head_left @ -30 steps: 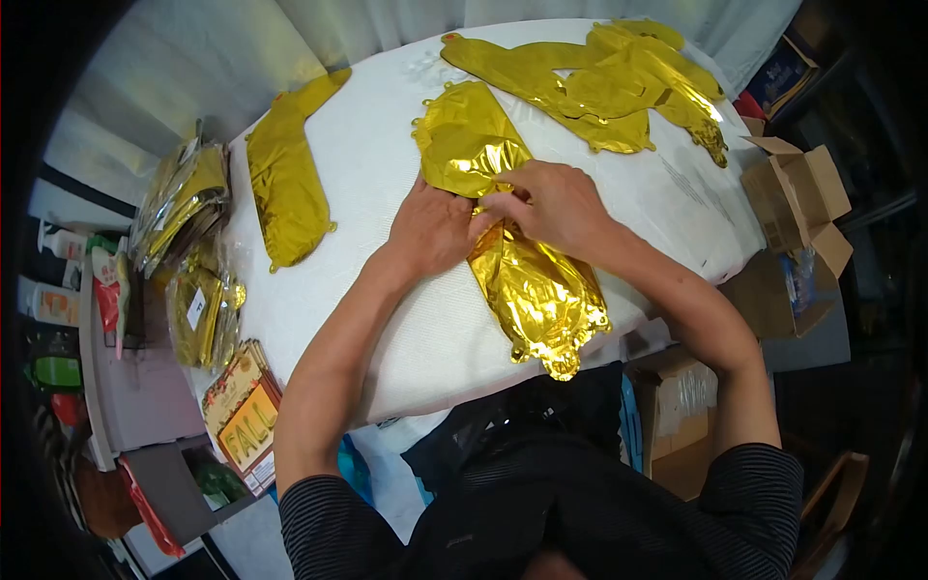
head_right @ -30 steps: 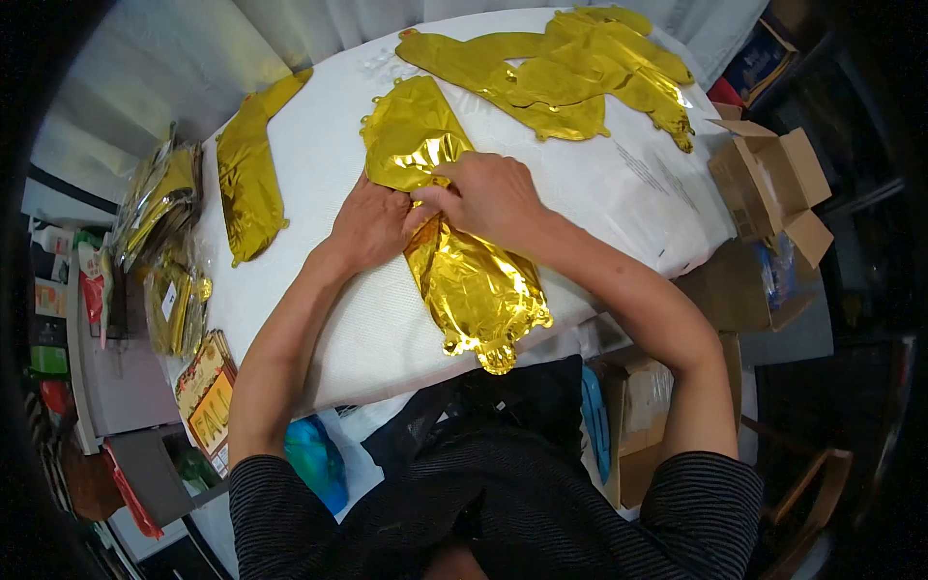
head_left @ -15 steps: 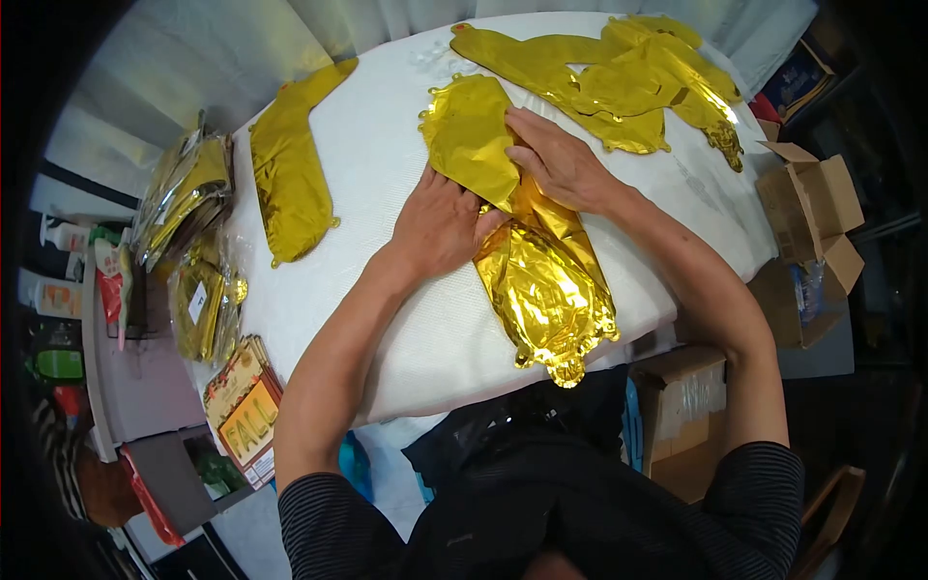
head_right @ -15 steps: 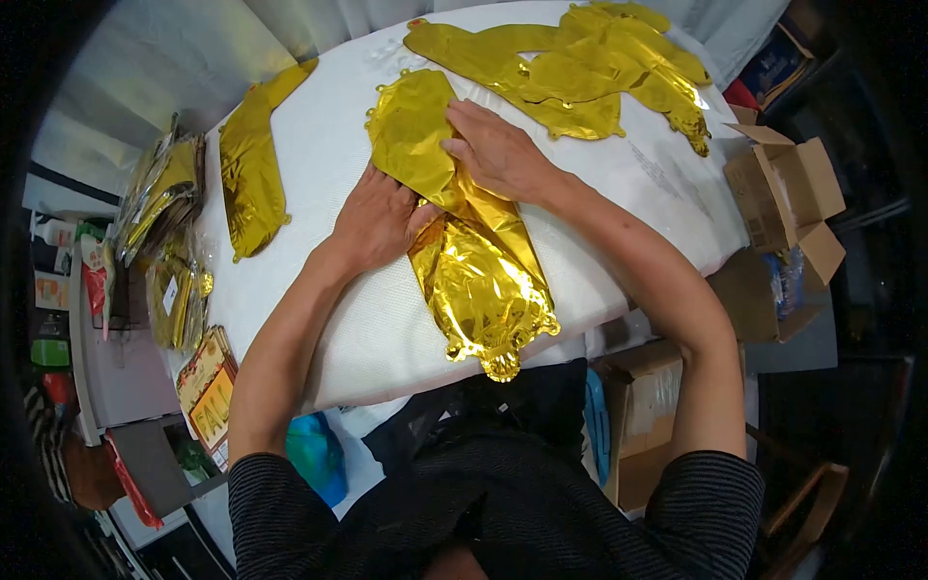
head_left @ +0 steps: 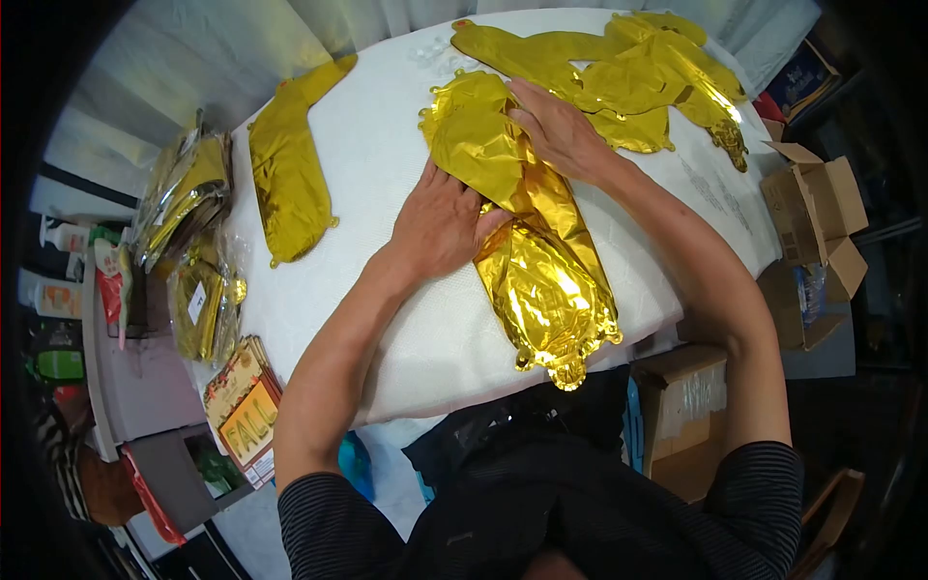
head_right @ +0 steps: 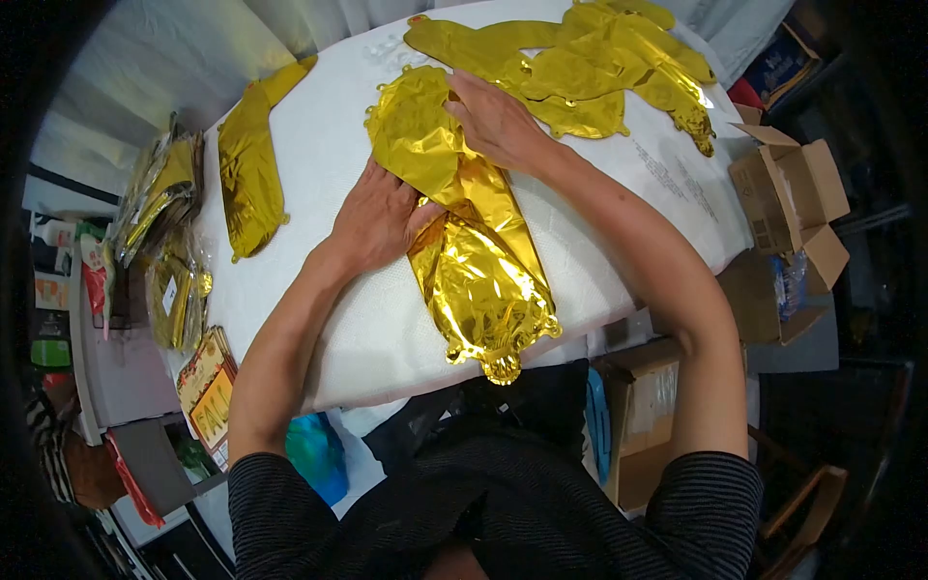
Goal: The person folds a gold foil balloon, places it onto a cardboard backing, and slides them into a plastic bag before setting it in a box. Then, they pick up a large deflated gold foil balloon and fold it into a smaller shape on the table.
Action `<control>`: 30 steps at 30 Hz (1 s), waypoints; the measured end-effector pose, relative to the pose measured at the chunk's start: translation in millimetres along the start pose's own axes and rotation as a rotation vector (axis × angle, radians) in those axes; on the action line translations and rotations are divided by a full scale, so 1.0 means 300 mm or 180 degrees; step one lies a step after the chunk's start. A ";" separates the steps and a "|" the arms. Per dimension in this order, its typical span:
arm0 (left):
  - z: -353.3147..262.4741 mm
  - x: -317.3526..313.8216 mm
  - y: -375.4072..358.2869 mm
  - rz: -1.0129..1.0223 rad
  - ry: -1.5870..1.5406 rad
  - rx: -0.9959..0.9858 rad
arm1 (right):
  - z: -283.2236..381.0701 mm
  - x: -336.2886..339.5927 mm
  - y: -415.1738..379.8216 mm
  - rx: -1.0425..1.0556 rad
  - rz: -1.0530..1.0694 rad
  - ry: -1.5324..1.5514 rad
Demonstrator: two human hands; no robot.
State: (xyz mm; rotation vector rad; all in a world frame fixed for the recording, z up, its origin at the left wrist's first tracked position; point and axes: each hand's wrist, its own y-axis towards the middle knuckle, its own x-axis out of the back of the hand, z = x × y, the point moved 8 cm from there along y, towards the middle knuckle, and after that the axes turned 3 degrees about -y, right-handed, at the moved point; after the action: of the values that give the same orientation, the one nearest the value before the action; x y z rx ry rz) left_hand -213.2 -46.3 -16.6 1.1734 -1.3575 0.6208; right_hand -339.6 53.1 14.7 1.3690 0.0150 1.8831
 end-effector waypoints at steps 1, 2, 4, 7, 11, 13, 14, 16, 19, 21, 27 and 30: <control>0.003 -0.002 -0.002 0.0022 0.0000 0.0025 | -0.009 -0.003 0.023 0.0006 -0.0018 -0.0003; 0.003 -0.002 -0.001 0.0015 0.0017 0.0020 | -0.031 -0.033 0.044 -0.0165 0.0248 0.0045; 0.002 0.003 0.000 -0.0068 -0.0061 -0.0012 | -0.045 -0.072 0.059 -0.0314 0.0518 0.0099; 0.001 0.001 -0.003 -0.0068 0.0000 -0.0033 | -0.019 -0.088 0.058 -0.0112 0.0369 0.0034; -0.003 0.009 -0.004 -0.0131 -0.0075 -0.0064 | 0.011 -0.078 0.048 0.0275 0.0060 0.0360; -0.004 0.008 -0.005 -0.0118 -0.0044 -0.0055 | -0.004 -0.094 0.047 0.0307 -0.0002 0.0355; -0.004 0.007 -0.005 -0.0117 -0.0042 -0.0050 | -0.015 -0.089 0.047 0.0362 -0.0323 -0.0104; -0.006 0.012 -0.003 -0.0206 -0.0039 -0.0064 | -0.015 -0.069 0.048 0.0411 -0.0650 -0.0566; -0.002 -0.002 0.000 -0.0004 0.0070 -0.0039 | -0.030 -0.129 0.064 0.0148 0.0383 -0.0482; 0.000 0.001 0.000 0.0001 0.0056 -0.0014 | -0.003 -0.150 0.054 0.0518 0.0430 -0.0348; -0.005 0.009 -0.002 -0.0102 0.0085 -0.0070 | -0.005 -0.117 0.024 0.0576 -0.0286 -0.0697; -0.006 0.004 -0.003 0.0010 0.0065 -0.0044 | 0.020 0.000 0.012 0.0432 -0.0606 -0.0135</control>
State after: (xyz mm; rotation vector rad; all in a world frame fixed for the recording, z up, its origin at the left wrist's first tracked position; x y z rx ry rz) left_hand -211.4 -45.5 -15.4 1.1512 -1.3446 0.6232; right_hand -336.8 48.2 18.9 1.4445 0.2476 1.7198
